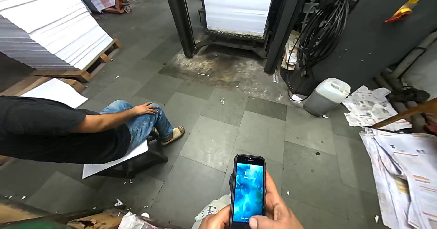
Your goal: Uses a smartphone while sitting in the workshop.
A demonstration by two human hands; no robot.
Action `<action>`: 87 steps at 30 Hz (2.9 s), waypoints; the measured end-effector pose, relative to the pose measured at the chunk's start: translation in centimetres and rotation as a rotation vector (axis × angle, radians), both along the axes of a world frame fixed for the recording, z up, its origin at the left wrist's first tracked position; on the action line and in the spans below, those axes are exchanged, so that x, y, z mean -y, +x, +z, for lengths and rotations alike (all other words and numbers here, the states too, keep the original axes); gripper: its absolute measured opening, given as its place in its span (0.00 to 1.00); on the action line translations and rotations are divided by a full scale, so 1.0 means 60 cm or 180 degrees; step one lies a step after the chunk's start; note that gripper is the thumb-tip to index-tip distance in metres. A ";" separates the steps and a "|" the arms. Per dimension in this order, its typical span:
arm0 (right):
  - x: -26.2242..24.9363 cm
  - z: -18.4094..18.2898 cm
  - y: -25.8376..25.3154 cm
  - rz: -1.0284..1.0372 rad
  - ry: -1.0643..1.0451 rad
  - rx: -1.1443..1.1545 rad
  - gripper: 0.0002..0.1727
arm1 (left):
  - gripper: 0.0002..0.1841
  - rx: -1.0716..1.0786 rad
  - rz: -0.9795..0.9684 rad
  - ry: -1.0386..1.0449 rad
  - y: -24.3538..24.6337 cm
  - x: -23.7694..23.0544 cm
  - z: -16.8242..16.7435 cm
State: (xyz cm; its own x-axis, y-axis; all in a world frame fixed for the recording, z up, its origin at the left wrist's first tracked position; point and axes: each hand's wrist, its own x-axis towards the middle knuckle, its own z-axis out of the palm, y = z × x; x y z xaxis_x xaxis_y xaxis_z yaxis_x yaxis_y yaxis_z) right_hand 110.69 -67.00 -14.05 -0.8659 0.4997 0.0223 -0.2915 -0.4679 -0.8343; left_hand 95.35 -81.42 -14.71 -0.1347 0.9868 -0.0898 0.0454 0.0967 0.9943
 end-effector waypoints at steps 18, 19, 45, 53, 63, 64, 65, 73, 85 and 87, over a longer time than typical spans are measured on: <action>0.017 -0.012 0.006 -0.0527 -0.0009 0.0126 0.49 | 0.54 -0.0632 -0.0120 0.0632 -0.025 -0.023 -0.015; 0.019 -0.011 0.005 -0.0580 0.0009 0.0206 0.49 | 0.54 -0.0636 -0.0122 0.0627 -0.024 -0.024 -0.016; 0.018 -0.006 0.005 -0.0634 -0.0026 0.0444 0.49 | 0.55 -0.0534 -0.0250 0.0378 -0.025 -0.029 -0.007; 0.009 -0.011 0.007 -0.0466 0.0132 0.0255 0.53 | 0.55 -0.0610 -0.0155 0.0570 -0.027 -0.030 -0.013; 0.013 -0.006 0.003 -0.0528 0.0059 0.0464 0.51 | 0.55 -0.0671 -0.0124 0.0553 -0.025 -0.028 -0.015; 0.012 -0.005 0.002 -0.0533 0.0047 0.0455 0.50 | 0.55 -0.0675 -0.0122 0.0552 -0.025 -0.028 -0.015; 0.012 -0.006 0.002 -0.0537 0.0040 0.0453 0.50 | 0.54 -0.0679 -0.0121 0.0547 -0.026 -0.028 -0.015; 0.013 -0.027 0.004 -0.0709 -0.0001 0.0100 0.41 | 0.60 -0.0641 -0.0134 0.0470 -0.022 -0.030 -0.010; 0.009 -0.028 0.004 0.0159 -0.1991 -0.0771 0.33 | 0.56 -0.1024 -0.0240 0.0454 -0.022 -0.035 -0.006; 0.008 -0.031 0.005 0.0004 -0.1952 -0.0645 0.34 | 0.56 -0.1192 -0.0247 0.0445 -0.019 -0.034 -0.007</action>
State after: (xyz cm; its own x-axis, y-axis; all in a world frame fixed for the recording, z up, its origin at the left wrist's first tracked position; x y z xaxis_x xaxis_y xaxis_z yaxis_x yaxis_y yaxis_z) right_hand 110.96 -67.49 -15.88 -0.8751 0.4727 -0.1040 -0.4144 -0.8427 -0.3437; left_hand 94.19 -79.36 -15.11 -0.0571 0.9946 0.0871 0.4087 -0.0563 0.9109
